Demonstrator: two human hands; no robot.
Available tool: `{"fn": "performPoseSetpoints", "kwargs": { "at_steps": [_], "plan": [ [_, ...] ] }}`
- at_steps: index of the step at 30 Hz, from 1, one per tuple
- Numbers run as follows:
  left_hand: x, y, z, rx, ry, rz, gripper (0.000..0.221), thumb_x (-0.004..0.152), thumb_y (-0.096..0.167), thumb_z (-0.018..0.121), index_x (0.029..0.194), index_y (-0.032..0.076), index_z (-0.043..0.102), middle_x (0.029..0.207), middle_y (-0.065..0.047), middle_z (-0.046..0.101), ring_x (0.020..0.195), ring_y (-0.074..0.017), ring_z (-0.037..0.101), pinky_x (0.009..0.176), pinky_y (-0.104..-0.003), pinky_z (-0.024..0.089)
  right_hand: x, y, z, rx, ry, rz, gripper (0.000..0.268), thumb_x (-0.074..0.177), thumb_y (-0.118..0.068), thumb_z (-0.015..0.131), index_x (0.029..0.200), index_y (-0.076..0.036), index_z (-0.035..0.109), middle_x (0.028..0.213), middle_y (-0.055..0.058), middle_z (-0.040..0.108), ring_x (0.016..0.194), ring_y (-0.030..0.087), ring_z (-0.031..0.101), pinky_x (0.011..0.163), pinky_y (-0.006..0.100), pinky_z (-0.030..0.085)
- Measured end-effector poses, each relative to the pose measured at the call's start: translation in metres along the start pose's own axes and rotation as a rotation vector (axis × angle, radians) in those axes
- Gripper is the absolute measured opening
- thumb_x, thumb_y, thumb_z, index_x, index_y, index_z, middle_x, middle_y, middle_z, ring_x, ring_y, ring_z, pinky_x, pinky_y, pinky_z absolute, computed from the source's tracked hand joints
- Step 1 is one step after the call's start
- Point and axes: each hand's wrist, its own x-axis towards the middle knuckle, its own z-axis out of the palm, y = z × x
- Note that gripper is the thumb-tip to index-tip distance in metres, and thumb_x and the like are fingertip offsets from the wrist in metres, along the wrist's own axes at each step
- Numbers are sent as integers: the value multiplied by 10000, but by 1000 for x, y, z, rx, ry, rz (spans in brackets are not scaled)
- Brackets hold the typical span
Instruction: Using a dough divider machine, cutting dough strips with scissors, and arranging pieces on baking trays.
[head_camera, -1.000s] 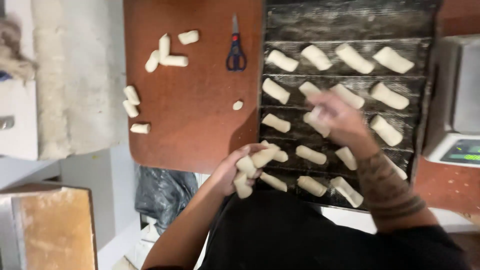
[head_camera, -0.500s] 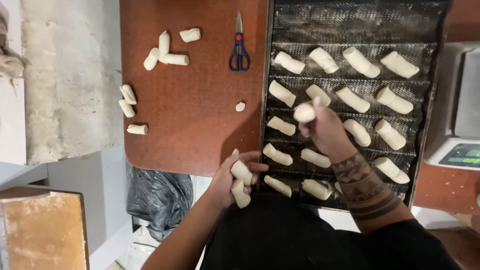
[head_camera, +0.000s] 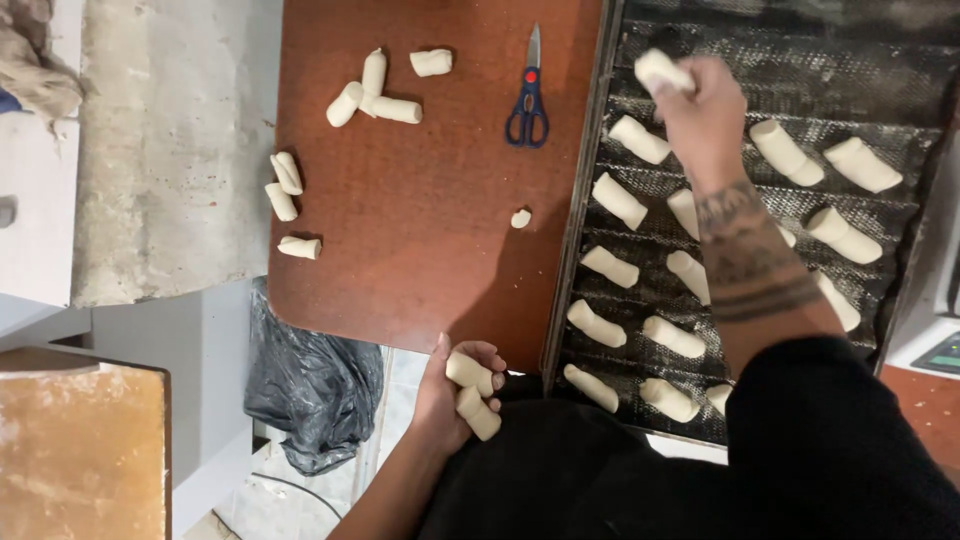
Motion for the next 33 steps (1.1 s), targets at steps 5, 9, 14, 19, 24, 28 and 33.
{"fn": "performPoseSetpoints", "kwargs": {
  "at_steps": [5, 9, 14, 19, 24, 28, 33],
  "plan": [
    [-4, 7, -9, -19, -32, 68, 599, 988, 628, 424, 996, 65, 628, 872, -140, 627, 663, -214, 561, 449, -303, 417, 79, 49, 39, -774, 274, -415, 372, 920, -404, 837, 1114, -127, 683, 1218, 146, 587, 1108, 346, 537, 947, 560, 427],
    [-2, 6, -22, -49, -46, 73, 638, 969, 672, 418, 1021, 73, 631, 898, -137, 634, 663, -207, 563, 453, -309, 423, 58, 35, 40, -854, 352, -520, 325, 1028, -358, 712, 1206, -86, 727, 1186, 126, 679, 1060, 305, 622, 933, 596, 433],
    [9, -4, -30, -108, -49, 36, 660, 951, 725, 393, 867, 106, 608, 790, -141, 607, 657, -215, 556, 427, -287, 358, 4, -36, 34, -801, -303, -192, 800, 1047, -595, 131, 1629, -58, 20, 1715, 138, -28, 1570, 343, -32, 1247, 573, -56],
    [33, 5, -4, -291, 40, 89, 507, 896, 708, 537, 907, 211, 641, 795, -33, 665, 607, -171, 628, 427, -294, 409, -33, 1, 39, -386, -5, -799, 350, 1074, -283, 571, 1278, 0, 598, 1356, 230, 493, 1256, 376, 415, 981, 601, 211],
    [59, 36, 32, -220, 98, 317, 580, 904, 718, 513, 938, 155, 644, 830, -79, 666, 737, -236, 679, 562, -393, 541, -172, 15, 68, 33, -433, -790, 226, 910, -397, 739, 1006, -192, 741, 821, 34, 714, 730, 252, 687, 720, 375, 532],
    [95, 29, 29, -134, 39, 308, 140, 786, 317, 549, 743, 197, 491, 548, -70, 456, 436, -272, 461, 324, -373, 261, -217, 31, 88, -88, -419, -663, 610, 767, -586, 844, 1122, -116, 686, 973, 74, 691, 865, 273, 693, 758, 402, 575],
    [74, 16, 47, -122, 96, 460, 216, 932, 263, 561, 780, 112, 538, 660, -110, 533, 586, -232, 532, 543, -330, 435, -189, 69, 84, 138, -652, -350, 323, 909, -382, 793, 1080, -125, 697, 1068, 19, 664, 892, 236, 679, 762, 388, 547]
  ]
}}
